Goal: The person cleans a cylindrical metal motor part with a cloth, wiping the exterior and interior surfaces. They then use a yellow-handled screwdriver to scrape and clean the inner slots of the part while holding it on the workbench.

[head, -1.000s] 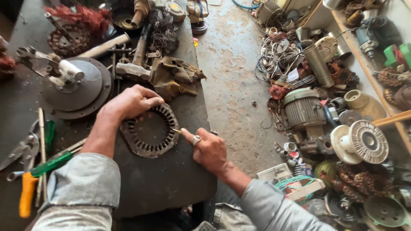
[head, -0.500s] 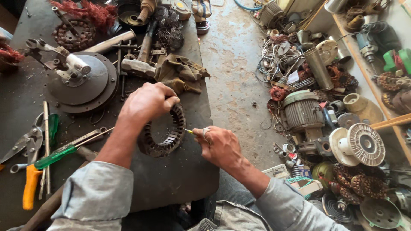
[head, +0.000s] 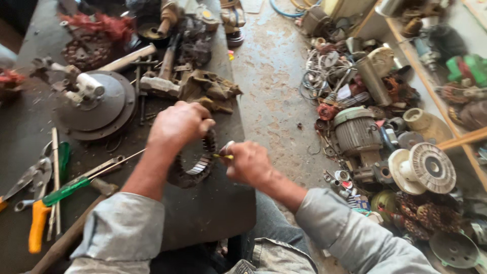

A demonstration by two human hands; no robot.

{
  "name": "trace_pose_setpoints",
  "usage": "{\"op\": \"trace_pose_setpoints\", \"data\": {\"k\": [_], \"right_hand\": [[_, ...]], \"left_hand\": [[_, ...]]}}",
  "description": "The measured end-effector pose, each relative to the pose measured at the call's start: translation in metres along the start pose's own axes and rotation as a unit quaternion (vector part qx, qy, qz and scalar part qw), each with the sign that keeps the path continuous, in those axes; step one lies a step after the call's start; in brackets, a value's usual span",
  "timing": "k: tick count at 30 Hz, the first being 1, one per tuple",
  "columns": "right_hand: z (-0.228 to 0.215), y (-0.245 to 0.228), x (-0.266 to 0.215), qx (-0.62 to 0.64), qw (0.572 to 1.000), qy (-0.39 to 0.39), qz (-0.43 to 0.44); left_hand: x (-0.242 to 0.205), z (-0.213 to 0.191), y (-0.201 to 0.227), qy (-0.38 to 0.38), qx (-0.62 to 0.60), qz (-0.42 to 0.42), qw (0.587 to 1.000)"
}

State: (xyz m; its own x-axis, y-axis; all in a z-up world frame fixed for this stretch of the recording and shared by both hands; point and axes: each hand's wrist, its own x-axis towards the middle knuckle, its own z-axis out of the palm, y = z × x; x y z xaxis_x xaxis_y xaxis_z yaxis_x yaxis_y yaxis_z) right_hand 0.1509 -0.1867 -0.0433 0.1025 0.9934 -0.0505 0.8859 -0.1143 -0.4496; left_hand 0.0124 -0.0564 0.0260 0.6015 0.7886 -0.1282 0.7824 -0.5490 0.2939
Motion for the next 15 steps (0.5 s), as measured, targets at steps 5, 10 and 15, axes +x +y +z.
{"op": "trace_pose_setpoints", "data": {"k": [5,10,15], "right_hand": [[-0.002,0.025,-0.029,0.039,0.999,-0.002,0.0],[-0.006,0.024,-0.034,0.017,0.982,0.155,-0.103],[-0.008,0.016,-0.026,-0.004,0.981,0.143,-0.127]], "left_hand": [[0.011,-0.003,-0.012,-0.035,-0.016,0.002,0.999],[0.017,-0.006,-0.007,-0.067,-0.012,-0.017,0.998],[0.012,-0.008,-0.006,-0.053,-0.012,-0.014,0.998]]}}
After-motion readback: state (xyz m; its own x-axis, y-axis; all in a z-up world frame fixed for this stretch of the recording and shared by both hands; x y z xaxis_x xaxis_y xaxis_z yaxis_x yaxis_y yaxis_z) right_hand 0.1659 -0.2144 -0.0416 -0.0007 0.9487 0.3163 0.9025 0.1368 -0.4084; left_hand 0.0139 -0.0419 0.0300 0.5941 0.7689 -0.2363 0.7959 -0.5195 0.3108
